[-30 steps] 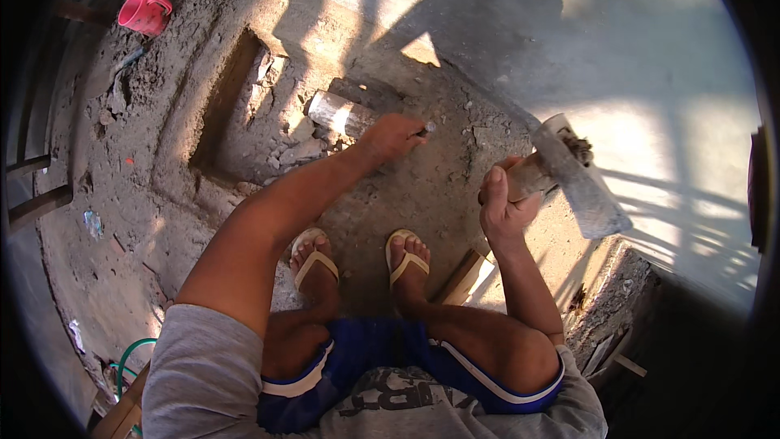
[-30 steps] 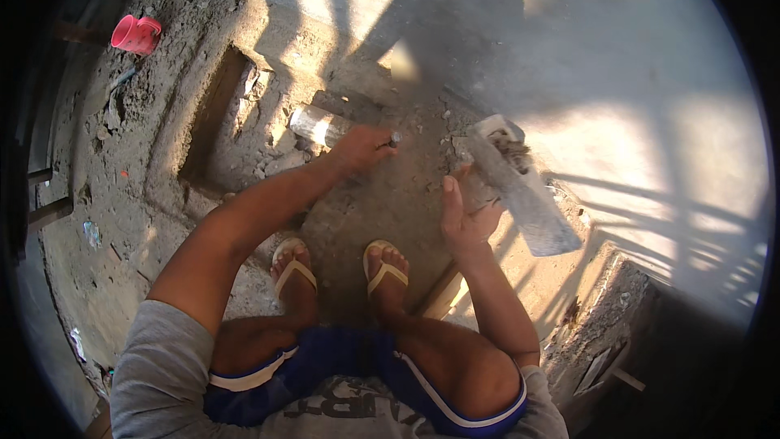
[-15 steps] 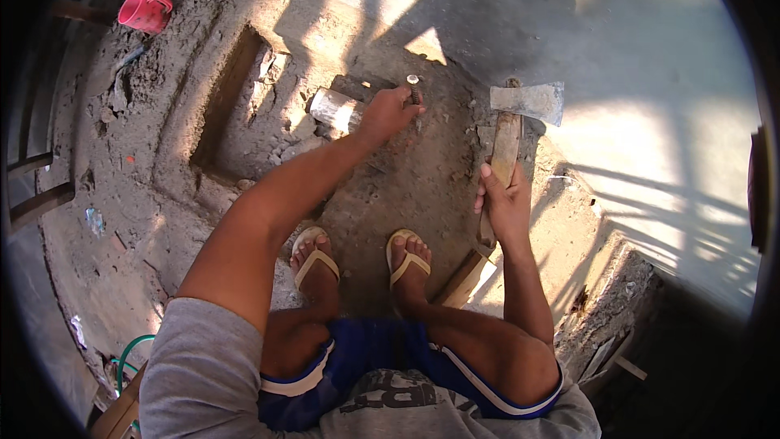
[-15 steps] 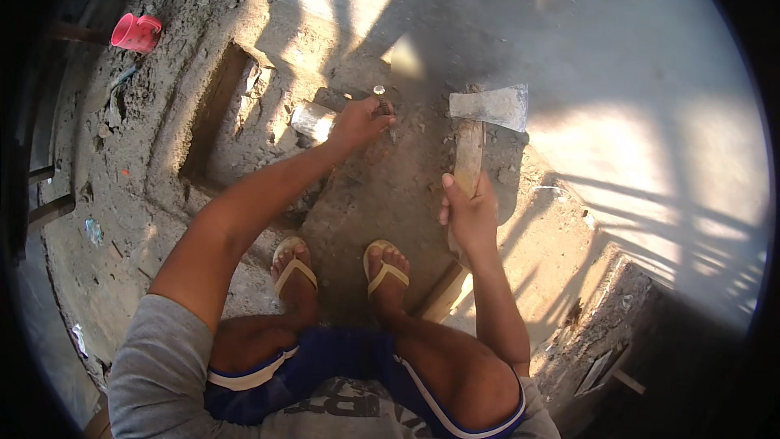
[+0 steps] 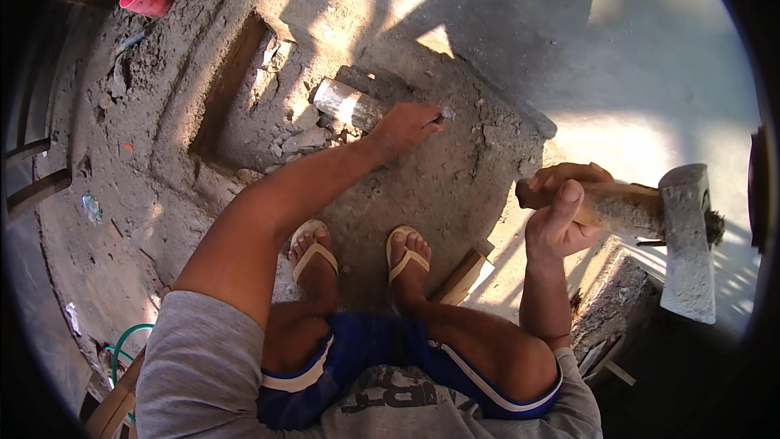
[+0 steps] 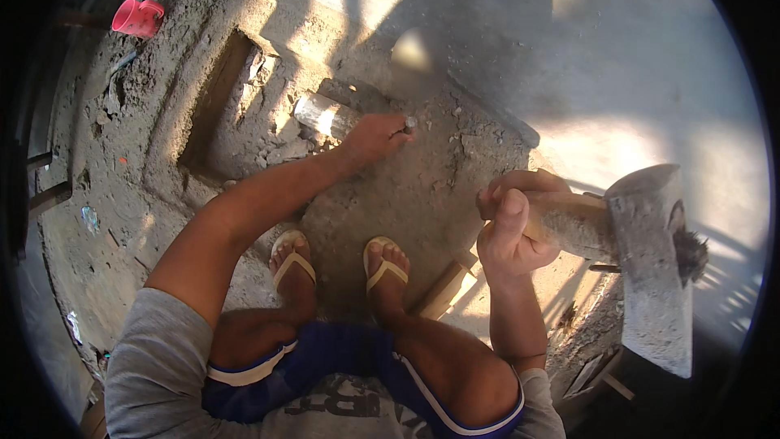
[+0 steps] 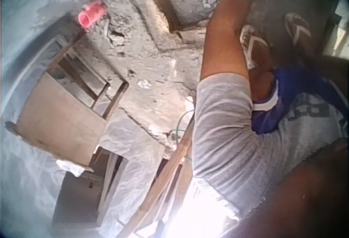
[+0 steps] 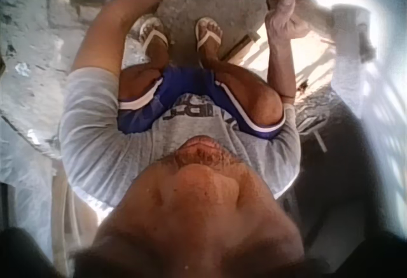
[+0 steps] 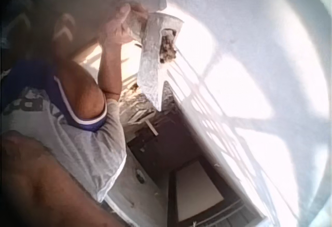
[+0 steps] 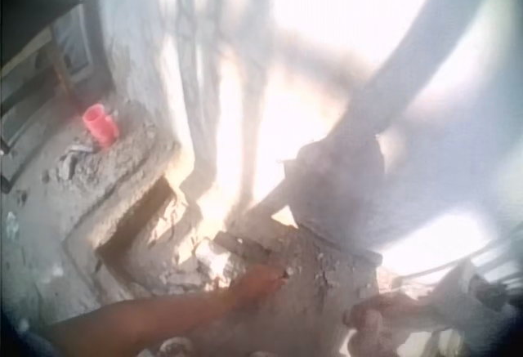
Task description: The person uses an axe and a small metal chisel to chip away at concrete inside a rectangular cutout in the floor.
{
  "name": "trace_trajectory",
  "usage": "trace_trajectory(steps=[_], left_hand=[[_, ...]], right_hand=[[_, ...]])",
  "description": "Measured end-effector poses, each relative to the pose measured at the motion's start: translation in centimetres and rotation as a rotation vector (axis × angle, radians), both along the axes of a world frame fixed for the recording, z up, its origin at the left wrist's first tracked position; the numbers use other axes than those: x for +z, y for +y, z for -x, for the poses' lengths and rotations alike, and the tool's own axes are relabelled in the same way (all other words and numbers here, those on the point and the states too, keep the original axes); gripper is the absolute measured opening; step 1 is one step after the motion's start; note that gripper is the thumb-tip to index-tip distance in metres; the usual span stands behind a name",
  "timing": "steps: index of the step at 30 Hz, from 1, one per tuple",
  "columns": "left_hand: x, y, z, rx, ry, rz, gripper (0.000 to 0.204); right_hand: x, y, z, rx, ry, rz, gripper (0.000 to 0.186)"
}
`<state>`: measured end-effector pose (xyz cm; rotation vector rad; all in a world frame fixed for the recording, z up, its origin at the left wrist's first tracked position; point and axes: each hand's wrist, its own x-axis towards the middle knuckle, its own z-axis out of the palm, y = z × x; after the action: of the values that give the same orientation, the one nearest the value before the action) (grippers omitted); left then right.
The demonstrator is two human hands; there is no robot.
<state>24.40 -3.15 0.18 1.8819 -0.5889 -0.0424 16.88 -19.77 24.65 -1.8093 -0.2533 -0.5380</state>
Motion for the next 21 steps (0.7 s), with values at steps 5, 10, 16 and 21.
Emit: trace_trajectory(steps=[5,10,16,21], left_hand=[[0.5,-1.6,-0.2,-0.091,-0.024,-0.197,0.032],[-0.8,0.2,0.6,0.032,0.04,-0.051,0.033],[0.4,-0.7,-0.6,-0.073,-0.008,-0.052,0.023],[-0.1,-0.6,-0.2,-0.065,0.094,-0.094,0.037]], right_hand=[[-8.6,-4.3,2.3,0.102,0.609,0.988,0.024],[-1.8,-0.5,0.2,-0.086,0.578,0.352,0.027],[-5.9,-2.1,1.4,-0.057,0.043,0.782,0.034],[-6.2,-2.5,2.0,-0.026,0.731,0.49,0.03]])
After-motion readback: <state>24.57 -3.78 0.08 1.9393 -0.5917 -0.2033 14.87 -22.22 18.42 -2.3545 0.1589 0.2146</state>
